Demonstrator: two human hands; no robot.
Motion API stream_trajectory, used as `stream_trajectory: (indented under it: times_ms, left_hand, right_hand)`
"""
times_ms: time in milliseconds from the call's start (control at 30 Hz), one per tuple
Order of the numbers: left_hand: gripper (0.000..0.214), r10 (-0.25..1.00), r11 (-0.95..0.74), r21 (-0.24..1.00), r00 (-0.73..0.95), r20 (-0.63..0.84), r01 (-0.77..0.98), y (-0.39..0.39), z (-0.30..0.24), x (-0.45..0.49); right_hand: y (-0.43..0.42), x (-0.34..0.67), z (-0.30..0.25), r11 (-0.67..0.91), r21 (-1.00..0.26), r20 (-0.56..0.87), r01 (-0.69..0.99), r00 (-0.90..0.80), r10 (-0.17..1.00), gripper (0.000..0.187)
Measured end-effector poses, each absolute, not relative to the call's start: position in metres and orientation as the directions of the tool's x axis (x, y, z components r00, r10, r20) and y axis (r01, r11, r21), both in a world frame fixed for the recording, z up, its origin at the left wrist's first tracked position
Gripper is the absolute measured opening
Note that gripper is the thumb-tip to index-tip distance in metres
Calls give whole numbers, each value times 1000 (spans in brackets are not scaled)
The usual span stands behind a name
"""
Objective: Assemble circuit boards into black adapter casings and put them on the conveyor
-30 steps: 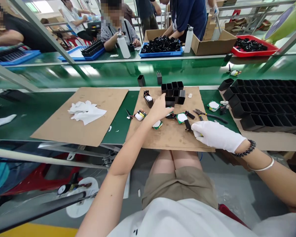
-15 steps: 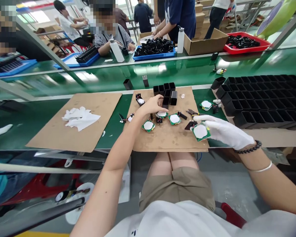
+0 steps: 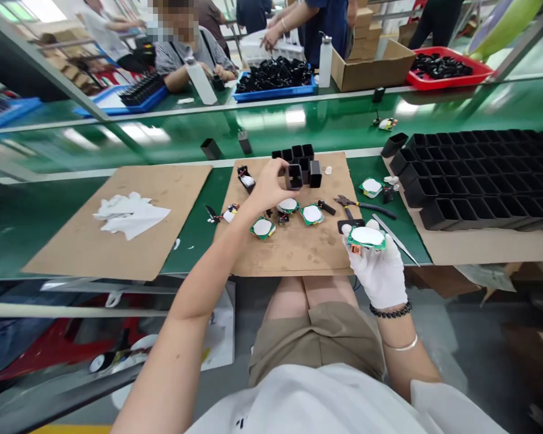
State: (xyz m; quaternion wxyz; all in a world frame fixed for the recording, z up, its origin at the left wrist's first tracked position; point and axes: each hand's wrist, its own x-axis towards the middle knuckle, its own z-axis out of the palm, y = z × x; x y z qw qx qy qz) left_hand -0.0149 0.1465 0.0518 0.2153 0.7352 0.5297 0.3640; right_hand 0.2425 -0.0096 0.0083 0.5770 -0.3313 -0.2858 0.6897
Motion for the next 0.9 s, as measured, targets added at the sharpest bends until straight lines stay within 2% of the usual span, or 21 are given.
stream_trajectory:
  times_ms: [67, 167, 233, 333, 433, 533, 667, 800, 900]
  left_hand:
    - [52, 891, -442, 701, 187, 413, 559, 116, 64, -14]
    - [49, 889, -448, 784, 303, 342, 430, 63, 76, -8]
    - [48, 885, -445, 791, 343, 315, 420, 32, 79, -2]
    - [53, 879, -452, 785, 360, 312, 424, 3, 80, 5]
    - [52, 873, -472, 771, 348, 341, 428, -6, 82, 5]
    - [54, 871, -479, 764, 344, 351, 432, -8, 84, 2]
    - [60, 871, -472, 778, 354, 340, 415, -11, 88, -1]
    - [56, 860, -481, 788, 381, 340, 384, -10, 95, 0]
    - [53, 855, -480, 794, 400, 329, 372, -8, 99, 2]
  right_hand:
    - [-7, 241, 17, -171, -752, -139, -636, -101, 985, 35]
    - [-8, 235, 30, -118, -772, -113, -625, -48, 992, 37]
    - [-12, 230, 36, -37, -824, -41, -566, -5, 999, 37]
    - [-20, 220, 42, 205, -872, 179, -443, 100, 979, 35]
    - [-25, 212, 46, 504, -814, 466, -288, 194, 863, 38]
    - [-27, 206, 54, 657, -745, 632, -114, 193, 750, 35]
    - [-28, 200, 62, 754, -655, 752, -40, 59, 656, 36]
    - [-32, 200, 57, 730, -683, 729, 6, 64, 681, 27]
    - [-35, 203, 54, 736, -675, 734, -39, 59, 676, 33]
